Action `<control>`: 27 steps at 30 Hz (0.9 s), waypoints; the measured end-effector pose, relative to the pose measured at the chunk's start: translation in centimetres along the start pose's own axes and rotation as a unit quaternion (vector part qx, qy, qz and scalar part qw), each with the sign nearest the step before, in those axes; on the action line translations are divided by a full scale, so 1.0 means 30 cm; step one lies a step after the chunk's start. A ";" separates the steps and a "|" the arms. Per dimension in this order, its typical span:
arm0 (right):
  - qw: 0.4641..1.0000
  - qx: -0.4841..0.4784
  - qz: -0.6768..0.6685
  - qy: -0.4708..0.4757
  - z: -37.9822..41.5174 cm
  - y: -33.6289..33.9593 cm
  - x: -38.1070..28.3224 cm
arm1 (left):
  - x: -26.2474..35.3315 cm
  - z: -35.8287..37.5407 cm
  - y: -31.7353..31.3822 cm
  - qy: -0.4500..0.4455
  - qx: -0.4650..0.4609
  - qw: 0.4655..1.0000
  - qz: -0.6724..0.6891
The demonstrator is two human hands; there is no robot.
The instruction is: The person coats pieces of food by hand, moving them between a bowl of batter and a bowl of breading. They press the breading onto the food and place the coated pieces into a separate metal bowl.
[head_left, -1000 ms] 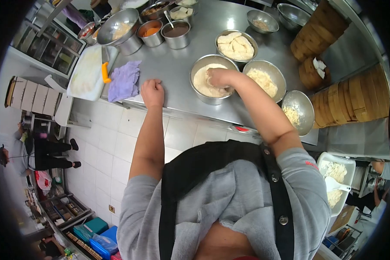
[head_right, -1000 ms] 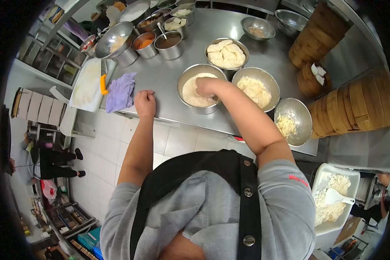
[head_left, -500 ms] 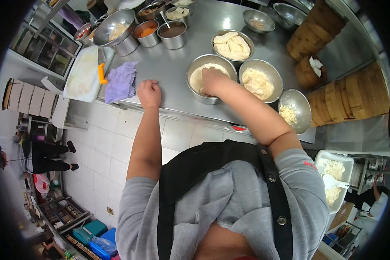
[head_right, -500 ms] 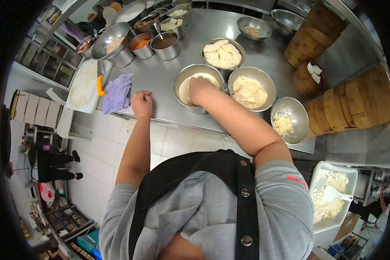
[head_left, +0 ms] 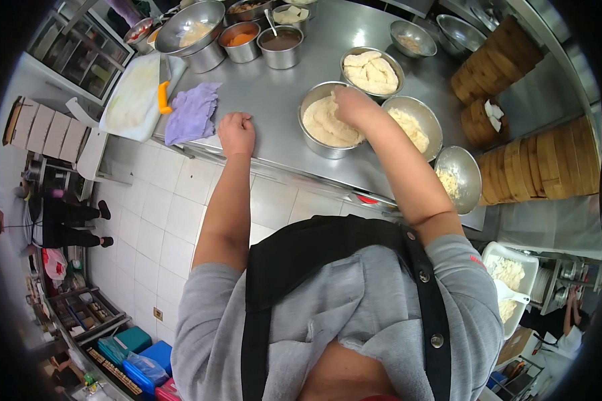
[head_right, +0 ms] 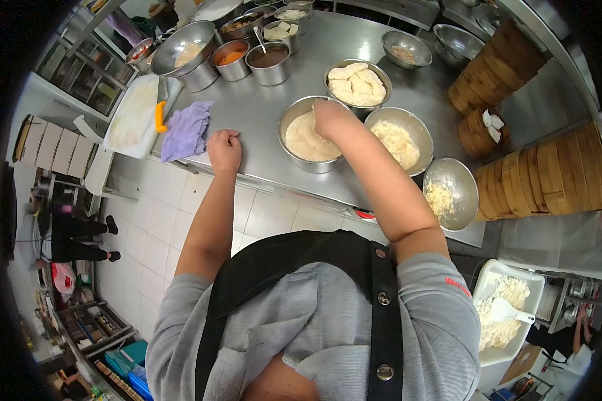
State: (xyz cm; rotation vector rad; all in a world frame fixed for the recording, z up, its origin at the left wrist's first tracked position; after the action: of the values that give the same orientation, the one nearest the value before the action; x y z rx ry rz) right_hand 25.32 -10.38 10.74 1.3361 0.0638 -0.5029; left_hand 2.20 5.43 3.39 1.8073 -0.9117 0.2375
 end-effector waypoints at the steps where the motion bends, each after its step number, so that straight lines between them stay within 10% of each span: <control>1: 1.000 0.012 -0.021 0.013 0.012 0.017 -0.015 | -0.002 0.001 -0.001 0.000 0.000 1.000 -0.006; 16: 0.983 -0.171 -0.013 0.065 -0.063 -0.125 -0.043 | 0.011 0.000 0.000 -0.002 -0.002 1.000 -0.007; 27: 0.993 -0.102 -0.012 0.060 -0.059 -0.093 -0.017 | 0.009 0.005 0.005 0.006 0.000 1.000 -0.016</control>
State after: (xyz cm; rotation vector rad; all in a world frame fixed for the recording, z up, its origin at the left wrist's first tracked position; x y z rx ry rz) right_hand 24.21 -8.94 7.93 1.1655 0.2246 -0.4247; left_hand 2.24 5.14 3.59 1.8179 -0.8739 0.2275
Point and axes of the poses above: each hand's wrist, its own z-axis away from the middle knuckle, its own y-axis out of the back of the hand, x = y × z, the point moved 7 cm from there along -z, towards the middle knuckle, and after that the axes turned 10 degrees about y, right-handed, at the moved point
